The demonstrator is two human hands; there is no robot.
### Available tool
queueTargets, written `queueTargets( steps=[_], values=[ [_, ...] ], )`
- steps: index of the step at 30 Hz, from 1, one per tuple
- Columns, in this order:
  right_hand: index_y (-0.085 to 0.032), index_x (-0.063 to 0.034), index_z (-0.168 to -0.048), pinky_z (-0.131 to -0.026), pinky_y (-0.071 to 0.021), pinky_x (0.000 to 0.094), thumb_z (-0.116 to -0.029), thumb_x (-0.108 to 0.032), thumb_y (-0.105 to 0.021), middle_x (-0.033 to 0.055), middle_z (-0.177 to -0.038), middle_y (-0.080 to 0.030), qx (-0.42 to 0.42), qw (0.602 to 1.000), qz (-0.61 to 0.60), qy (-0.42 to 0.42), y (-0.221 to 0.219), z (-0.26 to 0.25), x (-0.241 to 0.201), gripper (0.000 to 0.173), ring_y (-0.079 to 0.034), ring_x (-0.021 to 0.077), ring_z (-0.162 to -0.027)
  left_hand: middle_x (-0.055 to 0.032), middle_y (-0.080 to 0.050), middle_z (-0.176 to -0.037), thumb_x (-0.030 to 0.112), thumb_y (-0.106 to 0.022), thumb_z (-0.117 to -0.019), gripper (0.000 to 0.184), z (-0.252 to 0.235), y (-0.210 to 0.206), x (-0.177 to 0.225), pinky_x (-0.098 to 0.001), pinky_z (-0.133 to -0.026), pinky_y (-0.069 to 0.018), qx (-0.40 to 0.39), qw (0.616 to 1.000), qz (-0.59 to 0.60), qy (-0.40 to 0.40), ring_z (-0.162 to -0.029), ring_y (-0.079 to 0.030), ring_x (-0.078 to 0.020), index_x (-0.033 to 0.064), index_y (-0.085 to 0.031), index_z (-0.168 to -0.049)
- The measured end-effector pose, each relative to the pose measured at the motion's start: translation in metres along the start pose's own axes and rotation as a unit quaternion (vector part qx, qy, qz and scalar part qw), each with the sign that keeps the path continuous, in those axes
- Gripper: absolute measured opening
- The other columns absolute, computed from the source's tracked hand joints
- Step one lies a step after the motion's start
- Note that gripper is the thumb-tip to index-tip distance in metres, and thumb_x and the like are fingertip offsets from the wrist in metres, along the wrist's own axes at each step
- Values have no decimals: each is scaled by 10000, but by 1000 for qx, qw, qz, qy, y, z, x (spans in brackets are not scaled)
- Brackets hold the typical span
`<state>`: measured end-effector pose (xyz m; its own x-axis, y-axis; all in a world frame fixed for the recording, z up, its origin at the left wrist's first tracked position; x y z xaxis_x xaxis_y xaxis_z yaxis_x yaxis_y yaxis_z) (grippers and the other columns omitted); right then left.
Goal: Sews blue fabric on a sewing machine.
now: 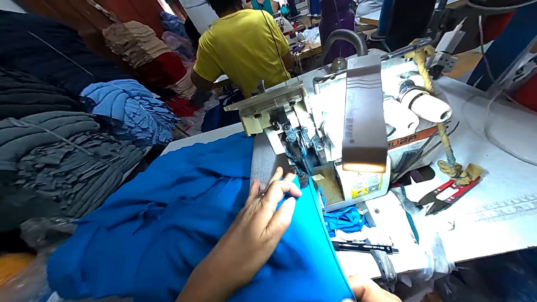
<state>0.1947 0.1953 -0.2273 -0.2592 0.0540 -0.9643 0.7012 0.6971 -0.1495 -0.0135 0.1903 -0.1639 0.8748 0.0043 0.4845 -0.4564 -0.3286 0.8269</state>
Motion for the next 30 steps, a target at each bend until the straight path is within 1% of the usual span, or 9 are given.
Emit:
queueTargets(
  steps=[2, 5, 8, 14, 19, 23, 26, 28, 30],
  values=[
    [-642, 88, -1016, -783, -526, 209, -1035, -55, -500, 67, -882, -675, 17, 999, 21, -19, 0, -10, -3, 202, -635, 8, -831, -12, -661, -1328, 243, -363, -1003, 348, -9, 1, -5, -624, -1203, -199, 7, 999, -34, 0, -1478, -402, -200, 130, -685, -1069],
    [-663, 25, -1034, -753, -531, 198, -1033, -81, -504, 15, -871, -669, 34, 998, 29, -41, 0, -31, 2, 190, -630, -9, -804, -102, -648, -1341, 152, -396, -980, 318, -25, 5, -17, -719, -1167, -148, 12, 998, -69, -5, -1484, -386, -310, 49, -671, -1103],
    [-658, -44, -1014, -725, -516, 168, -1046, -121, -488, -46, -852, -642, 32, 999, 7, -34, -4, -51, 10, 189, -611, -37, -780, -166, -652, -1308, 93, -431, -1008, 276, -41, 8, -25, -719, -1167, -128, 13, 997, -75, -3, -1469, -388, -375, -11, -664, -1110],
    [-666, -94, -975, -676, -492, 140, -1042, -173, -505, -74, -783, -619, 65, 997, 7, -38, -4, -68, 15, 192, -598, -40, -729, -236, -584, -1418, 51, -447, -1042, 335, -60, 11, -33, -647, -1216, -107, -10, 995, -103, -8, -1458, -411, -391, -73, -617, -1302],
    [-659, -96, -957, -624, -462, 126, -1041, -178, -519, -78, -748, -602, 75, 996, 29, -30, -7, -69, 15, 184, -568, -49, -675, -226, -572, -1437, 93, -477, -1046, 371, -64, 13, -42, -620, -1210, -194, 18, 998, -60, -18, -1442, -435, -382, -65, -571, -1368],
    [-671, -76, -988, -663, -487, 128, -1025, -194, -552, -64, -781, -631, 57, 996, 63, -33, -5, -64, 15, 172, -594, -49, -709, -229, -528, -1486, 204, -508, -1046, 417, -41, 39, -56, -648, -1157, -300, 115, 991, -57, -41, -1436, -441, -398, -63, -579, -1358],
    [-677, -48, -1014, -702, -504, 194, -1020, -207, -556, -6, -815, -670, 34, 991, 131, -23, -3, -56, 15, 200, -628, 10, -750, -261, -529, -1468, 336, -451, -1080, 506, 11, 82, -78, -600, -1100, -407, 196, 975, -96, 42, -1373, -502, -418, -63, -566, -1369],
    [-689, -34, -1030, -690, -517, 241, -1016, -204, -562, 31, -799, -679, 27, 982, 187, -21, 0, -50, 11, 213, -643, 63, -736, -346, -566, -1361, 377, -437, -1082, 560, 55, 100, -104, -689, -1026, -405, 223, 958, -120, 135, -1267, -542, -522, -88, -549, -1372],
    [-696, -11, -1031, -710, -524, 296, -1009, -188, -577, 75, -811, -689, 19, 976, 215, -31, 2, -44, 6, 215, -656, 123, -750, -425, -527, -1338, 336, -451, -1081, 568, 92, 103, -120, -730, -1046, -347, 187, 946, -128, 234, -1273, -488, -601, -144, -520, -1377]
  ],
)
Point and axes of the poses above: each hand's wrist, its own z-axis away from the middle knuckle, its own y-axis out of the back of the hand, x = y × z, the point moved 3 cm from there along -z, towards the middle knuckle
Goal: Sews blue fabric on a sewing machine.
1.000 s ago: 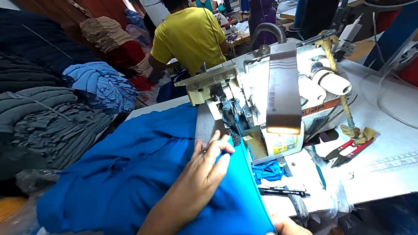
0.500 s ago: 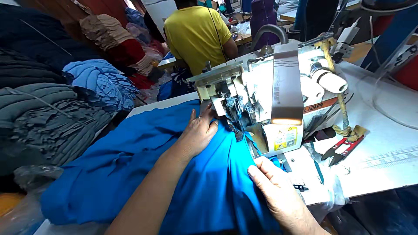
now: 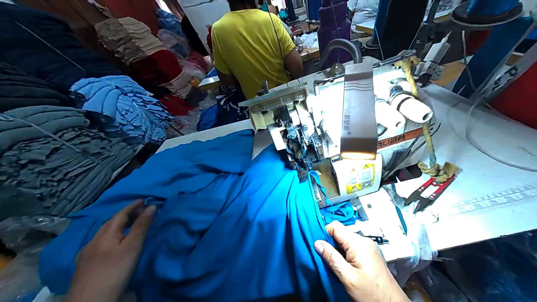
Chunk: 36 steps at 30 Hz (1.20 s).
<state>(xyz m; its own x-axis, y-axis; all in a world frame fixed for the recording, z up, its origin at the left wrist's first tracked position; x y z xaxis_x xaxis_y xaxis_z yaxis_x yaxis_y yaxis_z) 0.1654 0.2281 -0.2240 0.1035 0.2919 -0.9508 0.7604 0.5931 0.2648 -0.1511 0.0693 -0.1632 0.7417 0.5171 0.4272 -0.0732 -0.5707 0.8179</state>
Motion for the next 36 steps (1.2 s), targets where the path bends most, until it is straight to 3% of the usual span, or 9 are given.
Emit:
queueTargets(
  steps=[2, 8, 12, 13, 16, 20, 24, 30, 36],
  values=[
    [-695, -7, -1030, -717, -542, 283, -1005, -182, -589, 85, -843, -696, -12, 1000, 5, -6, 2, 4, 1, 206, -670, 117, -765, -457, -502, -1326, 291, -534, -1046, 535, 20, -4, -10, -765, -1046, -305, -44, 998, -30, 37, -1273, -446, -641, -170, -566, -1316],
    [-707, 14, -995, -736, -544, 254, -994, -145, -604, 111, -850, -713, 12, 996, 53, 65, 8, 11, -11, 190, -689, 120, -799, -435, -617, -1080, 110, -564, -1011, 347, 27, 0, 3, -712, -892, -446, 43, 996, -46, -71, -1022, -611, -598, -225, -608, -1090],
    [-699, 23, -968, -701, -537, 259, -992, -126, -602, 129, -830, -699, 17, 991, 96, 89, 18, 15, -18, 179, -678, 146, -767, -335, -605, -1204, 97, -477, -1060, 363, -10, 57, -4, -373, -1000, -469, 157, 982, 17, 108, -1127, -594, -284, -215, -538, -1236],
    [-694, 20, -961, -677, -530, 262, -989, -128, -601, 123, -815, -687, 15, 991, 102, 82, 20, 15, -15, 177, -663, 144, -739, -332, -593, -1247, 112, -477, -1065, 374, -18, 60, -4, -410, -1032, -451, 140, 979, 2, 145, -1172, -581, -309, -189, -532, -1279],
    [-699, 8, -1007, -693, -540, 293, -996, -149, -586, 111, -827, -695, -2, 994, 98, 44, 20, 12, -4, 194, -676, 153, -754, -488, -540, -1217, 26, -554, -1021, 323, -33, 17, -12, -768, -1011, -346, -9, 993, -102, 64, -1189, -507, -656, -237, -564, -1208],
    [-701, -15, -956, -669, -532, 303, -984, -180, -587, 93, -793, -679, 14, 994, 92, 60, 18, 6, 8, 202, -663, 154, -734, -486, -538, -1219, -27, -518, -994, 285, -20, -32, -36, -855, -913, -316, 24, 995, -95, -27, -1160, -485, -721, -186, -585, -1221],
    [-735, -27, -1045, -721, -560, 315, -1011, -297, -589, 95, -890, -718, -6, 989, 111, 99, 34, -1, 9, 308, -689, 156, -803, -470, -522, -1276, 25, -470, -1031, 333, -17, -31, -41, -828, -978, -293, 38, 997, -72, -6, -1226, -462, -690, -160, -563, -1292],
    [-790, -198, -993, -667, -545, 161, -948, -265, -596, -84, -916, -699, 112, 944, 271, 155, 95, -11, 16, 211, -660, -14, -810, -430, -515, -1346, 80, -443, -1061, 362, -16, -30, -37, -716, -1089, -293, 47, 996, -74, 26, -1309, -457, -600, -135, -568, -1325],
    [-780, -186, -1014, -734, -590, 335, -980, -307, -553, 18, -945, -707, 33, 916, 352, 190, 75, -4, 34, 260, -702, 181, -898, -419, -485, -1389, 85, -427, -1056, 377, -14, -31, -34, -686, -1106, -297, 71, 996, -45, 30, -1345, -426, -584, -128, -556, -1340]
  ],
)
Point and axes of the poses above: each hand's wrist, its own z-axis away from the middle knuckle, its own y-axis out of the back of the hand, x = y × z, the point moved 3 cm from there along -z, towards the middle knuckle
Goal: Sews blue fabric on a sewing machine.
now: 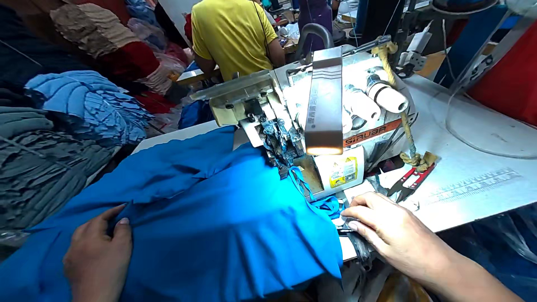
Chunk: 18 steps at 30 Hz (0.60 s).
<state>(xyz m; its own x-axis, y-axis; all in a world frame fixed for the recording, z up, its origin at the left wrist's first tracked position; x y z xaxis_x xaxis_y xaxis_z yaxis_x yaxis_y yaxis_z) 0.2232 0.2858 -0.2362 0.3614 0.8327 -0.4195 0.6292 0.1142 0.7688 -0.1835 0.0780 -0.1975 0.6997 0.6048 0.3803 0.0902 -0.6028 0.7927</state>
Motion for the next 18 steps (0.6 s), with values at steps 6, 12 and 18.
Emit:
queueTargets(
  steps=[6, 12, 18],
  values=[
    [-753, -84, -921, -774, -560, 490, -956, -188, -663, 145, -983, -703, -96, 993, 57, 23, -15, -22, -17, 142, -696, 333, -959, -418, -443, -1438, 72, -443, -1033, 379, 7, 5, 4, -564, -1188, -278, 37, 998, 29, -44, -1410, -375, -543, -167, -560, -1304],
    [-723, -130, -896, -792, -553, 237, -972, -185, -602, -32, -892, -677, 29, 991, -131, -14, 31, -30, 1, 153, -656, 69, -892, -449, -353, -1462, 22, -468, -993, 377, 38, 21, 61, -332, -1128, -370, 73, 977, 152, -127, -1381, -406, -352, -270, -516, -1225],
    [-661, -98, -969, -755, -479, 44, -1053, -296, -539, -69, -875, -660, 38, 945, -317, 73, 70, -35, -22, 247, -593, -114, -834, 259, -498, -1481, 352, -471, -1085, 308, 78, 19, 176, -222, -1158, -382, -70, 863, 404, -296, -1398, -424, 40, 358, -626, -1351]
  ],
)
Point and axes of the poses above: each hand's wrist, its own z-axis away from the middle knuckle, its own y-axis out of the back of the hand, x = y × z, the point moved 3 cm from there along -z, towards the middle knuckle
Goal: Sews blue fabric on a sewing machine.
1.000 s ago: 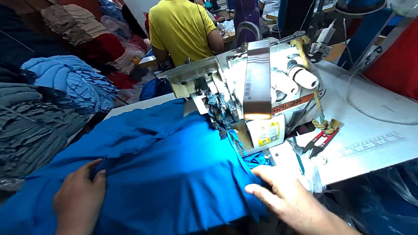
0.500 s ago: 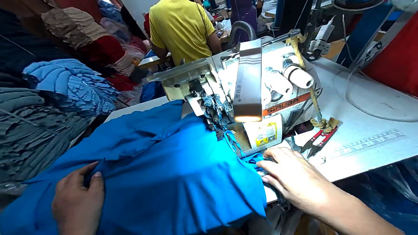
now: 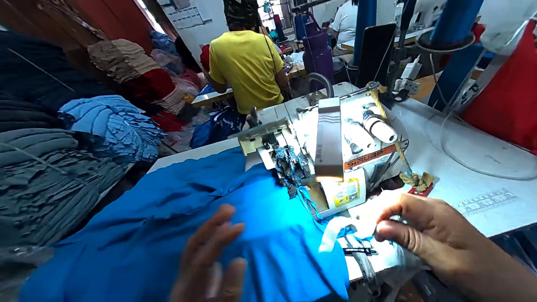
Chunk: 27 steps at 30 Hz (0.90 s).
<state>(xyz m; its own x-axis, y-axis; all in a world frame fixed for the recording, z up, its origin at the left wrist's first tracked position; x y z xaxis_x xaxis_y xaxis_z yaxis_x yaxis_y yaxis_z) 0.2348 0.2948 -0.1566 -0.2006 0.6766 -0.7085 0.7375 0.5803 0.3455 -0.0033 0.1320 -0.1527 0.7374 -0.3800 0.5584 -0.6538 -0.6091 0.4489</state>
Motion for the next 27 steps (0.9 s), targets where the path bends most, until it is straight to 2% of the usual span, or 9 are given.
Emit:
queueTargets(
  steps=[3, 5, 7, 9, 12, 15, 20, 25, 27],
  values=[
    [-654, -17, -974, -766, -453, 65, -1067, -246, -523, 40, -868, -666, -29, 998, 1, 49, -14, -2, -8, 280, -595, -52, -825, 203, -531, -1468, 530, -448, -1048, 418, -12, -38, 19, -249, -1137, -421, -61, 991, 116, 12, -1372, -468, 10, 336, -613, -1379],
    [-669, -18, -957, -780, -460, 109, -1066, -235, -527, 79, -863, -681, -32, 997, 42, 54, -19, -1, -12, 281, -624, 14, -846, 45, -638, -1364, 548, -484, -1020, 529, -14, -52, 30, -260, -1073, -476, -87, 989, 111, 31, -1278, -560, -17, 155, -626, -1345],
    [-682, -24, -954, -778, -463, 121, -1061, -231, -533, 89, -861, -686, -29, 996, 72, 45, -20, 3, -14, 278, -629, 38, -850, -105, -747, -1126, 406, -588, -1009, 518, -13, -61, 39, -264, -975, -514, -110, 991, 68, 44, -1081, -671, -69, -43, -650, -1259],
    [-681, -26, -951, -774, -462, 123, -1059, -225, -534, 89, -849, -684, -14, 994, 95, 47, -18, 6, -12, 270, -630, 51, -844, -116, -755, -959, 111, -641, -979, 322, -11, -66, 38, -201, -871, -552, -119, 986, 84, 78, -900, -696, -44, -114, -665, -1207],
    [-676, -63, -931, -753, -453, 122, -1051, -238, -537, 63, -804, -658, 24, 986, 154, 61, -16, 13, -2, 254, -614, 65, -809, -79, -749, -911, 60, -629, -982, 222, -5, -65, 30, -163, -814, -565, -111, 983, 101, 109, -845, -696, -14, -82, -717, -1128],
    [-688, -95, -912, -750, -454, 115, -1034, -245, -555, 26, -792, -660, 61, 977, 194, 62, -19, 18, 15, 235, -612, 45, -792, -92, -746, -874, 122, -630, -996, 190, -1, -66, 29, -148, -834, -512, -83, 995, -49, 40, -859, -677, -43, -7, -770, -997],
    [-703, -122, -902, -767, -477, 117, -1029, -250, -563, -37, -815, -656, 91, 977, 185, 52, -30, 9, 29, 229, -613, -3, -813, -85, -737, -829, 151, -603, -986, 208, -2, -68, 20, -204, -792, -516, -22, 966, -251, -57, -826, -686, -128, 69, -781, -918],
    [-733, -127, -919, -872, -483, 187, -999, -209, -583, -25, -835, -685, 48, 979, 188, 63, -41, 6, 47, 189, -646, 45, -871, -83, -677, -945, 172, -567, -1028, 206, -10, -40, 20, -113, -886, -472, -36, 986, -165, -6, -982, -619, -31, 41, -689, -927],
    [-744, -131, -911, -864, -496, 194, -996, -204, -582, -24, -836, -694, 38, 978, 196, 63, -43, 7, 55, 197, -655, 52, -872, -8, -676, -970, 192, -534, -1057, 188, -11, -21, 24, -121, -895, -484, -35, 992, -119, 10, -994, -613, 32, 74, -656, -975]
  ],
)
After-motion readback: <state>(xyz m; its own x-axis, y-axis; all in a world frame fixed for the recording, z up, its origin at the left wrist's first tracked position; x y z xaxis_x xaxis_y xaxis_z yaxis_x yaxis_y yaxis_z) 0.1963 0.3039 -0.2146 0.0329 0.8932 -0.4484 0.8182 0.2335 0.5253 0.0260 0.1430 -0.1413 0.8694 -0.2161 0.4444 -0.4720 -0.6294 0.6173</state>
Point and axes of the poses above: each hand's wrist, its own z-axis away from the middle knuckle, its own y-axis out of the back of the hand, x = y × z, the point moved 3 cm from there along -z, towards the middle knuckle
